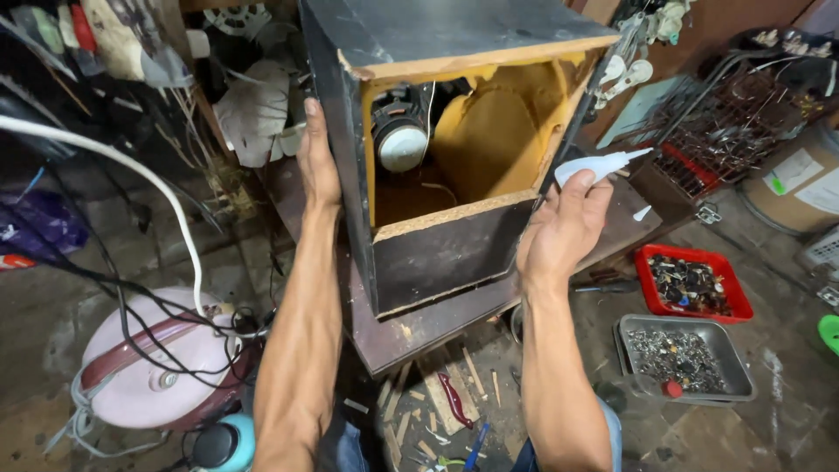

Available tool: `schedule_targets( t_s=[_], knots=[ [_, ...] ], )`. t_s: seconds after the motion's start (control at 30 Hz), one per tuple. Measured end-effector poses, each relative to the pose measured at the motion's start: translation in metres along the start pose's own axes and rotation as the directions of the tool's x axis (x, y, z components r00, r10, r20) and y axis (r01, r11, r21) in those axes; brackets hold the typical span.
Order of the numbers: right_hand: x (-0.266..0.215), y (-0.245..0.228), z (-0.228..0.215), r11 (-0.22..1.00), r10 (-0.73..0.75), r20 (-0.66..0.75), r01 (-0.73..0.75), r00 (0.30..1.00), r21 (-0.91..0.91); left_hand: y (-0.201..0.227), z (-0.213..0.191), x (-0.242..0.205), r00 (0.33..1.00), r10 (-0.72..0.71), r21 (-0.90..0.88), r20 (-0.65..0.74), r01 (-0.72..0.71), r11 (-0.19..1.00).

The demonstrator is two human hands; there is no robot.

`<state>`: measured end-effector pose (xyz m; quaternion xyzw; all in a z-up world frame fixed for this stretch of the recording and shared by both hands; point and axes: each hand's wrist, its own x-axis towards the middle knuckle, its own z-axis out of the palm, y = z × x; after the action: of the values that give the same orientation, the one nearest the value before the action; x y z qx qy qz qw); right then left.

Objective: The person applies glue from a small bottle to the edges of a wooden box and attaches a rectangular wooden panel to the front. They press the panel into place and then wipe the surface with a black cloth.

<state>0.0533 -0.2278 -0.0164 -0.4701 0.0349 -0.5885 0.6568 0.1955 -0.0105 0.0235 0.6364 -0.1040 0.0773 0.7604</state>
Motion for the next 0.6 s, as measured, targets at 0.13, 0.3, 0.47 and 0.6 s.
schedule_targets(
  t_s=[0.13,0.3,0.47,0.6],
  knots=[
    [0.005,-0.02,0.014,0.999,0.033,-0.017,-0.033,0.999,0.011,0.021,0.006,-0.021,1.0,-0.004,-0.02,0.01,0.005,1.0],
    [0.027,-0.047,0.021,0.996,0.07,0.122,-0.064,0.99,-0.054,0.025,0.008,-0.037,0.99,-0.126,-0.091,-0.06,0.12,0.989],
    [0.023,-0.064,0.04,0.992,0.076,0.107,-0.064,0.991,-0.113,0.018,-0.002,-0.03,0.982,-0.165,-0.073,-0.09,0.159,0.985],
    [0.026,-0.073,0.056,0.962,0.103,0.083,-0.079,0.991,-0.262,0.005,-0.005,-0.021,0.971,-0.216,-0.106,-0.101,0.205,0.973]
  ],
)
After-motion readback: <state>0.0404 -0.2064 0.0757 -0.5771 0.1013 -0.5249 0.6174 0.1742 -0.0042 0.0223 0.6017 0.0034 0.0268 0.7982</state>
